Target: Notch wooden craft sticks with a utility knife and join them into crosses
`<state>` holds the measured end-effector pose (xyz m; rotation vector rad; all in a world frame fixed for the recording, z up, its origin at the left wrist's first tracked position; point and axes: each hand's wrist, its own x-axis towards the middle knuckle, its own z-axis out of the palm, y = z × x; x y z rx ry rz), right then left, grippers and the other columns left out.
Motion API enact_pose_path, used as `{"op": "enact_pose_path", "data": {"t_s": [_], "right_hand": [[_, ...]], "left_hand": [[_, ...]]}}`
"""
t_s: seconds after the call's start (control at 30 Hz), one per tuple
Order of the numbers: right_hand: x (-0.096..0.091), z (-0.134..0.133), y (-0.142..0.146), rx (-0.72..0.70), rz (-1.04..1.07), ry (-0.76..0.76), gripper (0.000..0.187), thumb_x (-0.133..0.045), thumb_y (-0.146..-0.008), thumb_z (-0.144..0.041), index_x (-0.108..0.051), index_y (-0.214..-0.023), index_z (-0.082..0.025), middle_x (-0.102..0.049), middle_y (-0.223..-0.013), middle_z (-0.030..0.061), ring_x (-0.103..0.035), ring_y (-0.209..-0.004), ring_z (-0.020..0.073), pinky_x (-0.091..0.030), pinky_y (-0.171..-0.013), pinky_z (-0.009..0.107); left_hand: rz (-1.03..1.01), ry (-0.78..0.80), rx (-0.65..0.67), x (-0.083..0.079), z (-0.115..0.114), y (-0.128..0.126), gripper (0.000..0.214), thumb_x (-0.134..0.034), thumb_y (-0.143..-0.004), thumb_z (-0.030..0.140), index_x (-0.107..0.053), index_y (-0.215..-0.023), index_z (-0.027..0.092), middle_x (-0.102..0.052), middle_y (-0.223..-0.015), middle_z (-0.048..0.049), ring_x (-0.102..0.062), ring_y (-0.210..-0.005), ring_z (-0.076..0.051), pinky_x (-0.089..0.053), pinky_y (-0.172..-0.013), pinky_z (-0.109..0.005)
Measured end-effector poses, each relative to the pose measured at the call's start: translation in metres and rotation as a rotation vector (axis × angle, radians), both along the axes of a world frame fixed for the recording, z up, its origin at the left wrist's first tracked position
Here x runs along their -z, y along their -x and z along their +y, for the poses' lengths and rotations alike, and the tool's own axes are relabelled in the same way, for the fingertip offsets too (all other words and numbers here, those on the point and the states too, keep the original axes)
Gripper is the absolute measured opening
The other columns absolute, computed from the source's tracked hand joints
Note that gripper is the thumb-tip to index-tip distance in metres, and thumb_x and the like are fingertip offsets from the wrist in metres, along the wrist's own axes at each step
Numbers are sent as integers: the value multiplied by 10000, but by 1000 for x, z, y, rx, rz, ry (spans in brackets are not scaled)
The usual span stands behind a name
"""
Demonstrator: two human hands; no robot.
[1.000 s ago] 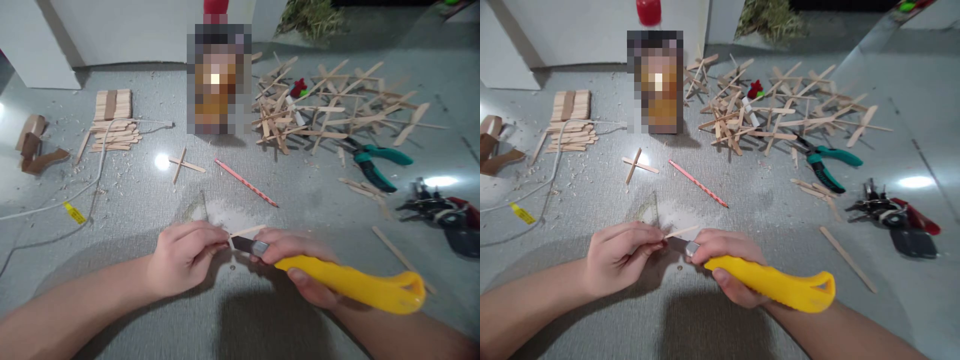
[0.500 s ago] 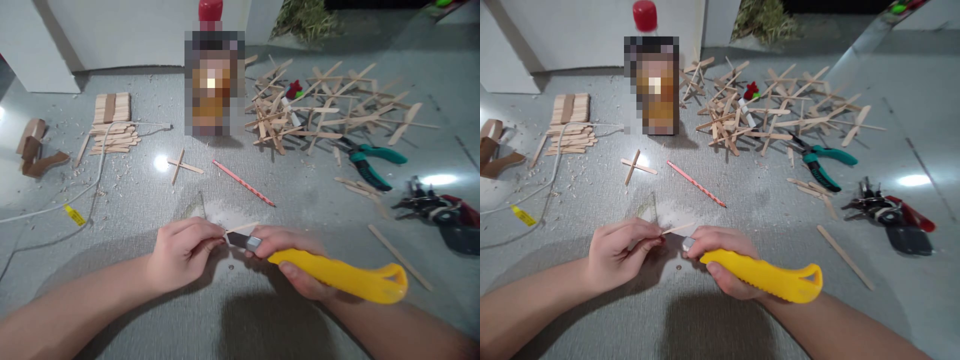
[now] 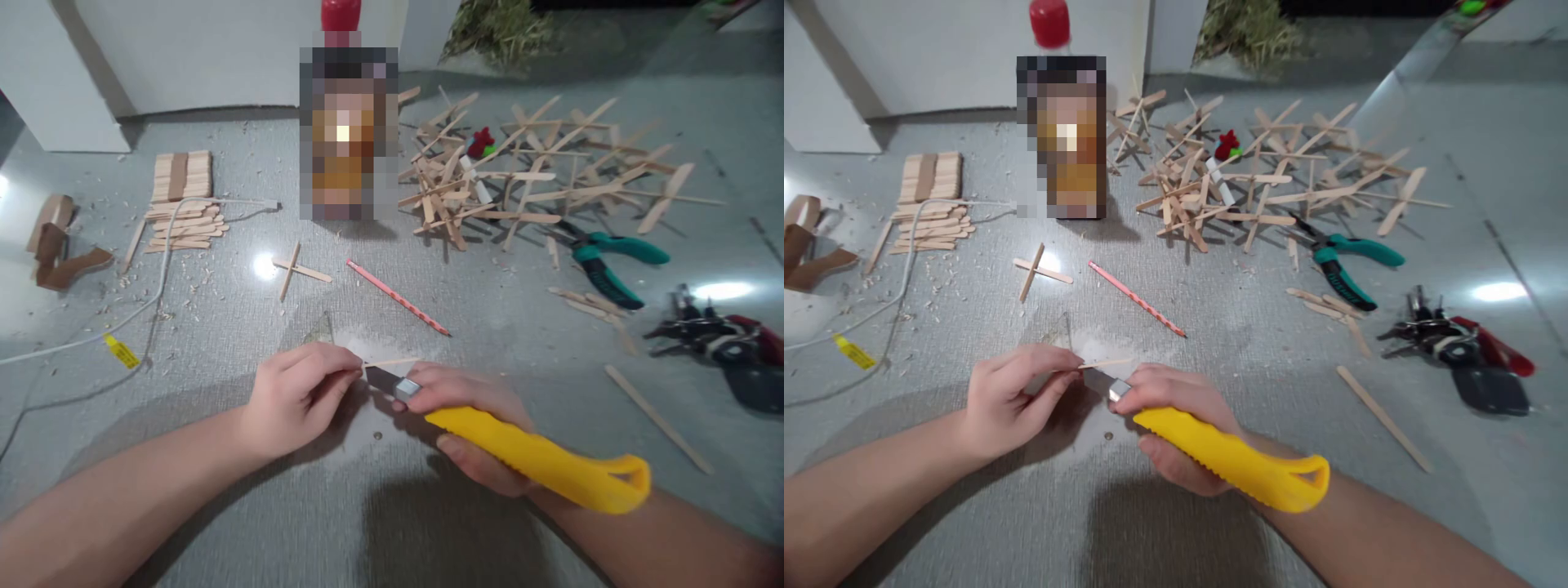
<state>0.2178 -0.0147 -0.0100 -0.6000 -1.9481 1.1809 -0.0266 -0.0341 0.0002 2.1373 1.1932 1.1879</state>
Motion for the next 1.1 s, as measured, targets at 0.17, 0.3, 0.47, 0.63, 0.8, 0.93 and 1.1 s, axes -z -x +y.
{"op": "enact_pose_path", "data": {"t_s": [0.17, 0.3, 0.47, 0.63, 0.8, 0.93, 1.1], "right_hand": [[-2, 1, 0, -53, 38, -60, 285, -507, -997, -336, -594, -1251, -241, -654, -825, 51, -660, -747, 201, -546, -652, 337], [0, -1, -4, 26, 11, -119, 380, -564, -914, -279, -592, -1285, -204, -622, -918, 80, -660, -807, 221, -549, -643, 348], [5, -6, -2, 121, 33, -162, 421, -686, -813, -211, -599, -1224, -234, -593, -820, 26, -618, -668, 187, -498, -542, 309], [14, -15, -1, 188, 31, 13, 438, -768, -806, -265, -538, -1174, -322, -528, -652, -57, -460, -432, 128, -347, -390, 279], [13, -17, -5, 281, -4, 88, 311, -777, -839, -331, -574, -1073, -302, -611, -735, -9, -545, -508, 157, -433, -429, 296], [12, -14, -6, 257, -21, 65, 319, -809, -798, -330, -617, -1048, -287, -633, -722, -25, -557, -500, 142, -440, -436, 280], [16, -15, -8, 231, -29, 37, 333, -796, -816, -338, -610, -1084, -266, -628, -715, -30, -557, -510, 130, -446, -461, 268]], "left_hand": [[-6, 16, 6, 2, 1, 1, 110, -634, -916, 70, -665, -992, 143, -768, -913, -53, -742, -821, -107, -600, -771, -176], [-7, 57, 44, 4, 1, 0, 105, -641, -915, 80, -666, -995, 143, -764, -906, -55, -736, -796, -112, -596, -730, -187], [-11, 81, 56, 2, 3, 0, 84, -638, -924, 102, -669, -980, 156, -755, -868, -48, -725, -765, -115, -600, -702, -201], [-51, 88, 39, 2, 5, 1, 71, -656, -913, 107, -687, -947, 161, -762, -857, -49, -728, -751, -116, -606, -703, -205], [-52, 107, 12, 1, 6, 1, 64, -650, -917, 119, -684, -929, 172, -760, -836, -34, -721, -725, -110, -599, -687, -208], [-46, 117, 11, 1, 5, 1, 71, -644, -918, 112, -672, -936, 175, -759, -846, -30, -718, -735, -108, -588, -681, -205], [-24, 113, 8, 0, 6, 1, 71, -638, -914, 101, -650, -921, 171, -745, -825, -21, -705, -718, -105, -568, -664, -199]]}}
